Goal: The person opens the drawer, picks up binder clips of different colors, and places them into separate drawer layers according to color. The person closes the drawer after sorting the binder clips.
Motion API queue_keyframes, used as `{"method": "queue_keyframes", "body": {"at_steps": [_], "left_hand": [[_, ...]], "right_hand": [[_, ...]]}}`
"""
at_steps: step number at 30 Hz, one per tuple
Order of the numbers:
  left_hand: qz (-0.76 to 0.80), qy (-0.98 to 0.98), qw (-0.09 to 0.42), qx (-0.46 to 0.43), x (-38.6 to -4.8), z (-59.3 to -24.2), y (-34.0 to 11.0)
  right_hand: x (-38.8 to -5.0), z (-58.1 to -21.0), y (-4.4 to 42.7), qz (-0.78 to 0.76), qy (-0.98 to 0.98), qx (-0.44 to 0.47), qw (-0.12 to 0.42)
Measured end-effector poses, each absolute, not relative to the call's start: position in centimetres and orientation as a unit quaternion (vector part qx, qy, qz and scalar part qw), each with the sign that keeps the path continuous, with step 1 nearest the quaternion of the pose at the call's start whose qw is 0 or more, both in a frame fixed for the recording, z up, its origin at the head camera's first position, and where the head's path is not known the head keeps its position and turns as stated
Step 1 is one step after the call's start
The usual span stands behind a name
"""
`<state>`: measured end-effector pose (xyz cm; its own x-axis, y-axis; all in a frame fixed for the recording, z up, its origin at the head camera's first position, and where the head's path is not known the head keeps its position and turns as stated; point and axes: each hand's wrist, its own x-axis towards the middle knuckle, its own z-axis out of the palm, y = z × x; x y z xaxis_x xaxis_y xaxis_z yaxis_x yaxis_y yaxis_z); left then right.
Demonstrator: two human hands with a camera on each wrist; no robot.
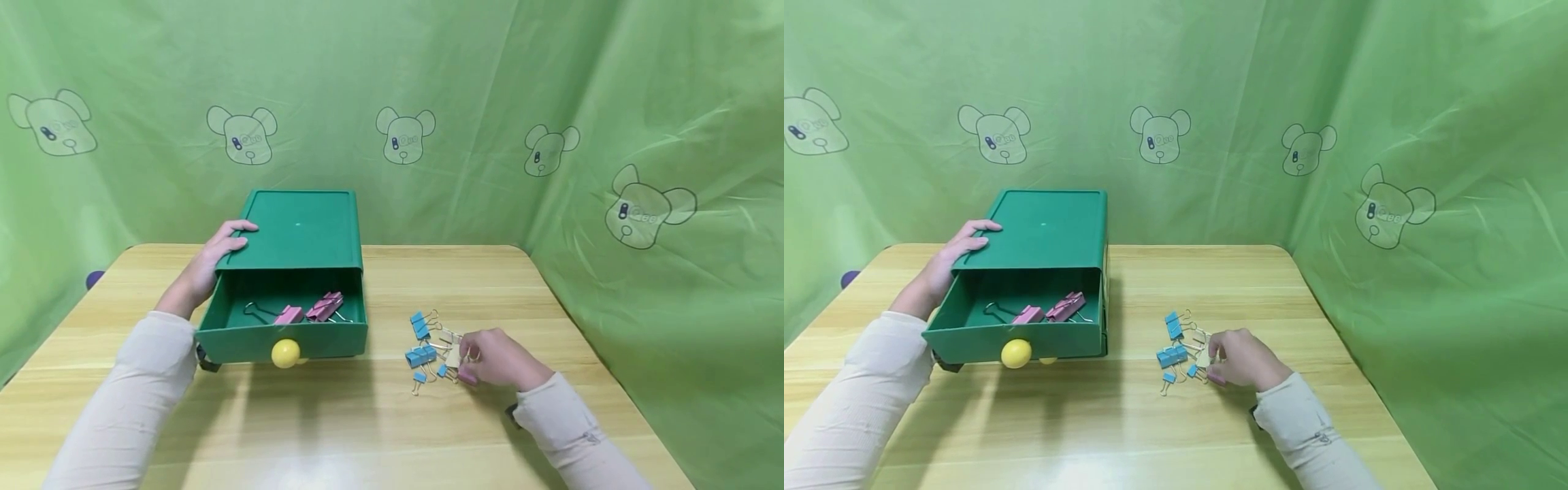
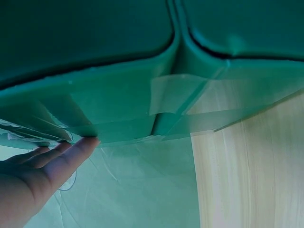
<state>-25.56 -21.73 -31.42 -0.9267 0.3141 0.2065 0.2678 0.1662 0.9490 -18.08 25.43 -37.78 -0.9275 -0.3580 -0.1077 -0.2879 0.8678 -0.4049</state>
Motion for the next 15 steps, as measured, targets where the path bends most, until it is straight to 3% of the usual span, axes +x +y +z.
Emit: {"method": "queue_keyframes", "body": {"at_steps": [15], "left_hand": [[0.615,0.765,0.019,0.190,-25.5,-31.4,-21.7]], "right_hand": [[-18.3,-39.9,25.5,-0.178,0.963,-0.188,0.080]]}}
